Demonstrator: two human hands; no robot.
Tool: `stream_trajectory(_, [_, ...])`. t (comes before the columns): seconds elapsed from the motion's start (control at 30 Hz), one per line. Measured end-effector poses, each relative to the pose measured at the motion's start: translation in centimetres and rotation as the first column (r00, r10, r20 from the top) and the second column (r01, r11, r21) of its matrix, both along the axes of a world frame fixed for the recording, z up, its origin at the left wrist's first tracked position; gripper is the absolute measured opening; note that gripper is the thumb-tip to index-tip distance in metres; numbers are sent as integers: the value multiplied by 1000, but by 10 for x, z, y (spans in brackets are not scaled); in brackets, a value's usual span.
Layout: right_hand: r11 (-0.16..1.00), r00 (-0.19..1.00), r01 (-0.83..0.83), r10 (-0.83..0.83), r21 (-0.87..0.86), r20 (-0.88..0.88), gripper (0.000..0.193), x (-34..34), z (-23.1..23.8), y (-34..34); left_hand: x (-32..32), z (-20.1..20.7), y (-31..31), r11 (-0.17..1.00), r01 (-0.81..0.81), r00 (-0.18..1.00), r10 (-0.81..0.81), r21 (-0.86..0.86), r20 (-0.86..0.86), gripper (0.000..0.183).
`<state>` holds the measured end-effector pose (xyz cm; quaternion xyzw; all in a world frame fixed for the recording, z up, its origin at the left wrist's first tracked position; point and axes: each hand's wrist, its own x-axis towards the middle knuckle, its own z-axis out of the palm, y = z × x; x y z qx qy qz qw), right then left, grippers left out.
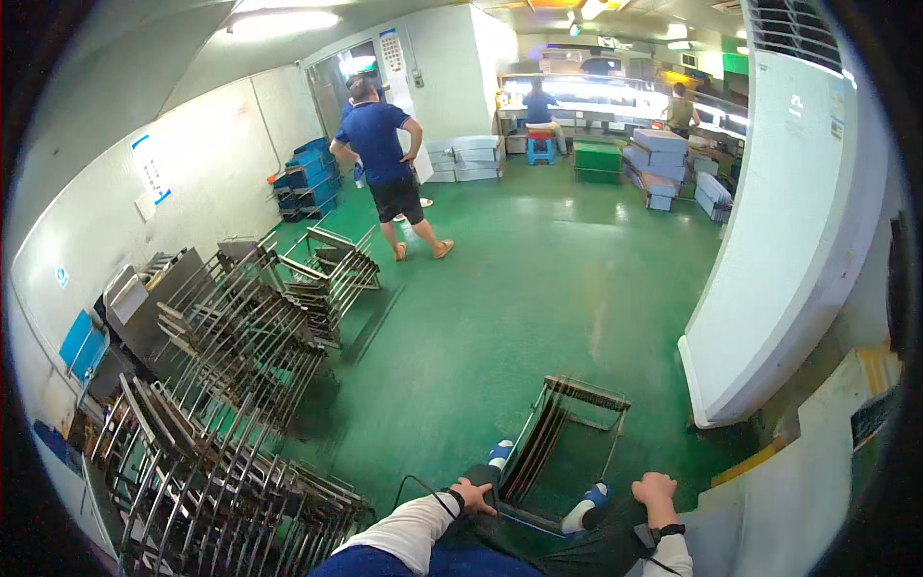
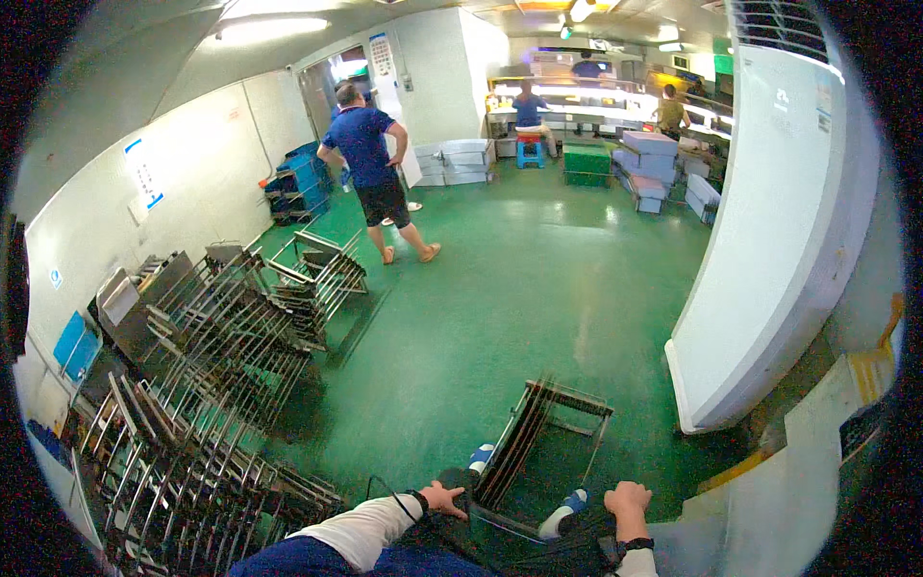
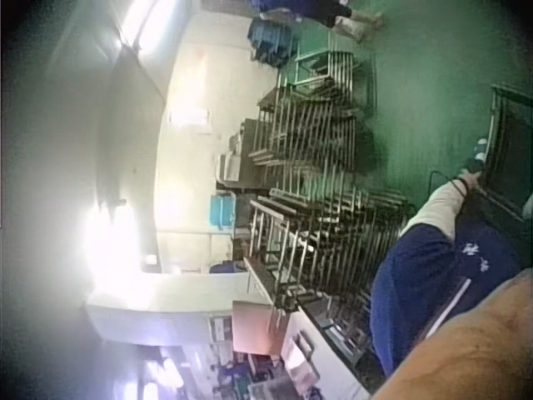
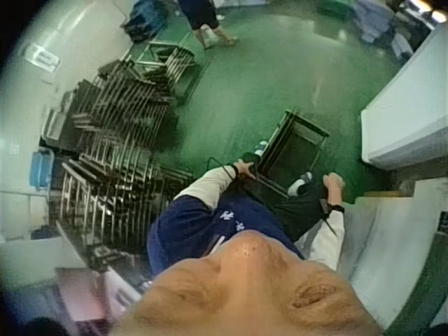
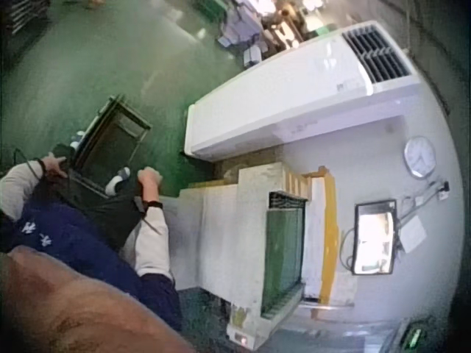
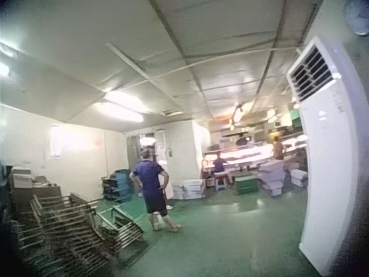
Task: The recorder takes green circuit boards from a drying rack and feeds them one by one into a processing machine.
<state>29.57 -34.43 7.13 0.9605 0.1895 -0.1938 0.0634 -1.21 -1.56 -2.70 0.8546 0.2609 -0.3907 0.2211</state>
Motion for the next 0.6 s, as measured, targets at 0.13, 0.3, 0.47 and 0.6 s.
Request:
stream_trajectory(0.13, [997,998,52,-50,59,-33,40,-1,9,1,-4,-2,-1,999,-5,1000,5,39,8,114])
stream_trajectory(0.3, [983,996,78,-72,167,-43,38,5,-2,-9,-5,9,-6,996,-88,995,88,-1,47,107])
stream_trajectory(0.47, [950,983,142,-103,277,-149,38,8,11,-10,-9,15,-8,992,-122,990,120,16,76,101])
stream_trajectory(0.6, [935,988,152,-134,321,-79,36,8,9,-13,-3,21,-11,991,-129,990,128,24,58,99])
